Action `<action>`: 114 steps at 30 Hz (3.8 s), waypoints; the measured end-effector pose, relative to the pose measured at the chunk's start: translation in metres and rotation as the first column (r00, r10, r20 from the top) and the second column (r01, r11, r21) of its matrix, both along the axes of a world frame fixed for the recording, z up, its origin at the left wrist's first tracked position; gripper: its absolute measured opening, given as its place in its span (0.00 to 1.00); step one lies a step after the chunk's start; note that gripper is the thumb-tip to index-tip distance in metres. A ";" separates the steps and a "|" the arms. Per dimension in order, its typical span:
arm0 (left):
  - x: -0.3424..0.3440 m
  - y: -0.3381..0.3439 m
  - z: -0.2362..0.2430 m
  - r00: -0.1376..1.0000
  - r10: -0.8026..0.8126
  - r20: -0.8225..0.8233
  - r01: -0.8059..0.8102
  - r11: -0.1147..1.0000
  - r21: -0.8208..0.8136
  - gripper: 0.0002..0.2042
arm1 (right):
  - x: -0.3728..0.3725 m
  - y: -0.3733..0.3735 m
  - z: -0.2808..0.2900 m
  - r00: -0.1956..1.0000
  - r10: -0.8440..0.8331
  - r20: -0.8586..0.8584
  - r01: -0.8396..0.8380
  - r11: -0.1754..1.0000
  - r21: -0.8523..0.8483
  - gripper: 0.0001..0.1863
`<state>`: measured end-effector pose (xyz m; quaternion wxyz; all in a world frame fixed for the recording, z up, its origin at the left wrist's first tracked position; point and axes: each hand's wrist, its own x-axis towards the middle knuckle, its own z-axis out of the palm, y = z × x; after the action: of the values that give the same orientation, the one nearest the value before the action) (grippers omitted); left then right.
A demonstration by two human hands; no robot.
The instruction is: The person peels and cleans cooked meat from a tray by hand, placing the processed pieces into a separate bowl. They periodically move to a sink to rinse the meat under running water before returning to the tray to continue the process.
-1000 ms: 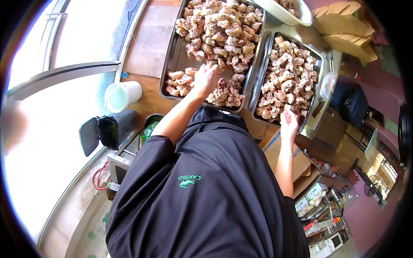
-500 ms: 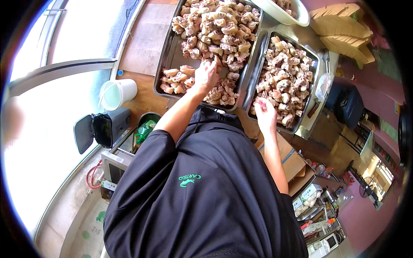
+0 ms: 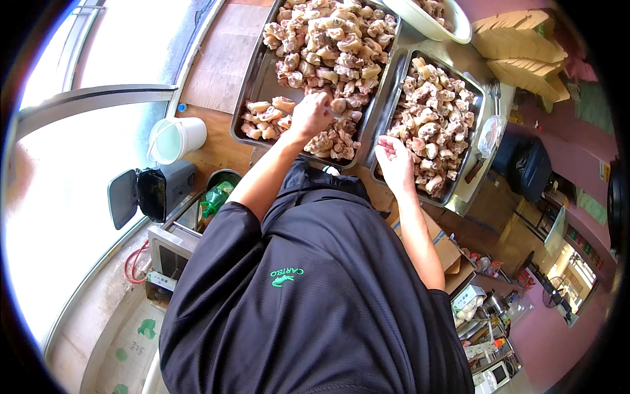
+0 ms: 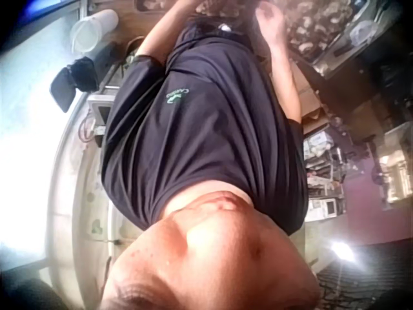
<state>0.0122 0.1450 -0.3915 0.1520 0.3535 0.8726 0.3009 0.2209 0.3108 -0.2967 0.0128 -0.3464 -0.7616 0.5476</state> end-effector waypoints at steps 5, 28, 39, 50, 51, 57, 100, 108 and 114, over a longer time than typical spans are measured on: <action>0.001 -0.002 0.017 0.997 0.069 0.037 -0.068 0.997 -0.026 0.14 | -0.013 0.005 -0.011 0.999 0.010 -0.036 -0.010 1.000 0.011 0.16; -0.010 -0.135 0.062 0.937 0.297 0.186 -0.334 0.917 0.220 0.09 | -0.137 -0.023 -0.082 0.769 0.530 0.357 -0.609 0.438 0.661 0.07; -0.053 -0.153 0.072 0.939 0.257 0.228 -0.306 0.926 0.219 0.08 | -0.152 -0.033 -0.104 0.705 0.418 0.573 -0.701 0.283 0.655 0.14; -0.052 -0.099 0.055 0.508 -0.061 0.859 -0.249 0.945 0.214 0.19 | -0.163 -0.054 -0.014 0.818 0.512 0.263 -0.553 0.573 0.604 0.20; -0.052 -0.092 0.062 0.408 -0.104 0.907 -0.232 0.949 0.213 0.22 | -0.166 -0.059 0.004 0.823 0.524 0.221 -0.533 0.577 0.618 0.20; -0.042 -0.076 0.095 0.046 -0.387 0.921 -0.504 0.787 0.356 0.20 | -0.169 -0.070 0.081 0.795 0.592 0.132 -0.474 0.469 0.746 0.25; -0.111 0.222 0.116 0.175 -0.381 0.908 -0.503 0.758 0.415 0.08 | -0.004 0.018 0.030 0.909 -0.322 -0.265 0.315 0.946 -0.068 0.06; -0.167 0.276 0.122 0.372 -0.190 0.908 -0.595 0.703 0.391 0.10 | 0.033 0.062 0.009 0.913 -0.341 -0.224 0.289 0.928 -0.237 0.02; -0.156 0.113 0.114 0.821 0.195 0.537 -0.300 0.947 0.115 0.12 | 0.023 0.076 0.002 0.962 -0.226 -0.156 0.190 0.958 -0.217 0.05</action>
<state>-0.1436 0.2582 -0.2779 0.3053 0.1556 0.8040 0.4860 0.2442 0.3864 -0.2949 0.1038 -0.3738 -0.6576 0.6458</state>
